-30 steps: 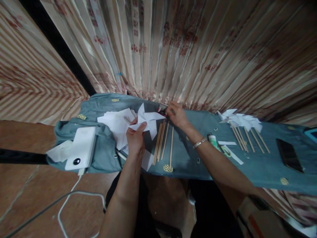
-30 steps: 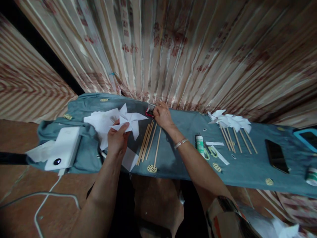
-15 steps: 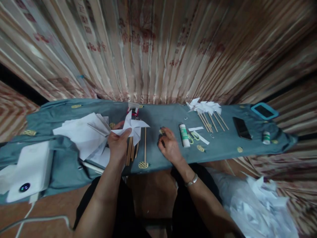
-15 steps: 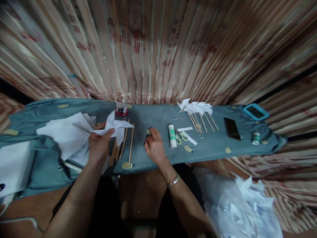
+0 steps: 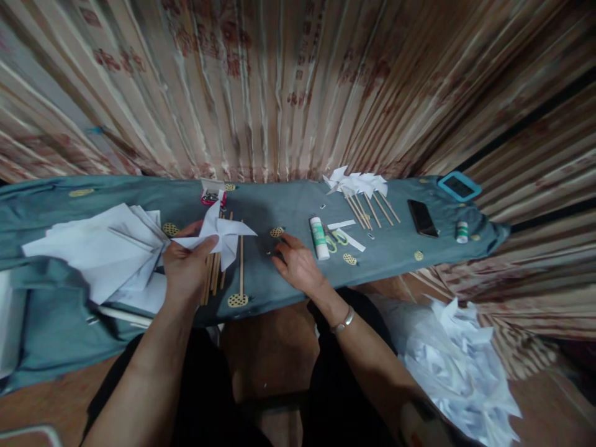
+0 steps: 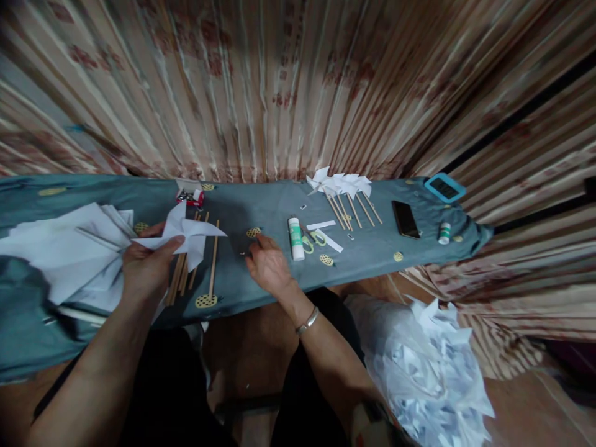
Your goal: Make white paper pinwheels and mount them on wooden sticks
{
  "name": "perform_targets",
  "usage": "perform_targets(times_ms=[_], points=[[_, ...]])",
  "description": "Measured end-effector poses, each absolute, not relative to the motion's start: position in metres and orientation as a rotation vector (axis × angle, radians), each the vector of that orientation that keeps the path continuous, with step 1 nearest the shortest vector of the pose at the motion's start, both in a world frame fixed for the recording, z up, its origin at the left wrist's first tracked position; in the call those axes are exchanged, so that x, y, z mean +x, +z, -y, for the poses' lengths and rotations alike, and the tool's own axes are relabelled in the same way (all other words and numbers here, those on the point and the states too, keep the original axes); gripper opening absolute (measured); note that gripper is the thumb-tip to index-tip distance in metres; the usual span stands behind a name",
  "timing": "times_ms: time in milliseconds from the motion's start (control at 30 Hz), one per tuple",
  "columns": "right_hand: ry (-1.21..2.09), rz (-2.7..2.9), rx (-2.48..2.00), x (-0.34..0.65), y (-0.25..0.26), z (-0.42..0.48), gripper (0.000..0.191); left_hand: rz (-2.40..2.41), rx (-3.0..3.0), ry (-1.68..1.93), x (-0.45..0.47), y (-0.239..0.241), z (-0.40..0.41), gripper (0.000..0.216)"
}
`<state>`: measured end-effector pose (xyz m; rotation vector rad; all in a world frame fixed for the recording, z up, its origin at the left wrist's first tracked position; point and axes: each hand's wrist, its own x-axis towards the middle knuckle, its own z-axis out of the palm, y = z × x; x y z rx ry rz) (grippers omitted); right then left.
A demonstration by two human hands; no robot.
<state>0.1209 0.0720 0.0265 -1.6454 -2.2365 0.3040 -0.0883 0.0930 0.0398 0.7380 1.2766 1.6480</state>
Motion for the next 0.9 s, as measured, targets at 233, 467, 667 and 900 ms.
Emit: perform_targets(times_ms=[233,467,667,900], points=[[0.372,1.981,-1.665,0.140,0.036,-0.071,0.028,-1.242,0.774,1.608,-0.083,0.033,-0.093,0.042],[0.612,1.772,-1.668,0.141,0.034,-0.074,0.020,-1.230,0.828,1.599,-0.079,0.026,-0.098,0.049],[0.591,2.013,-1.583,0.116,0.029,-0.079,0.017,-1.224,0.842,1.597,-0.077,0.019,-0.099,0.046],[0.300,2.370,-1.622,0.105,0.027,-0.081,0.020,-1.196,0.835,1.581,-0.080,0.018,-0.099,0.046]])
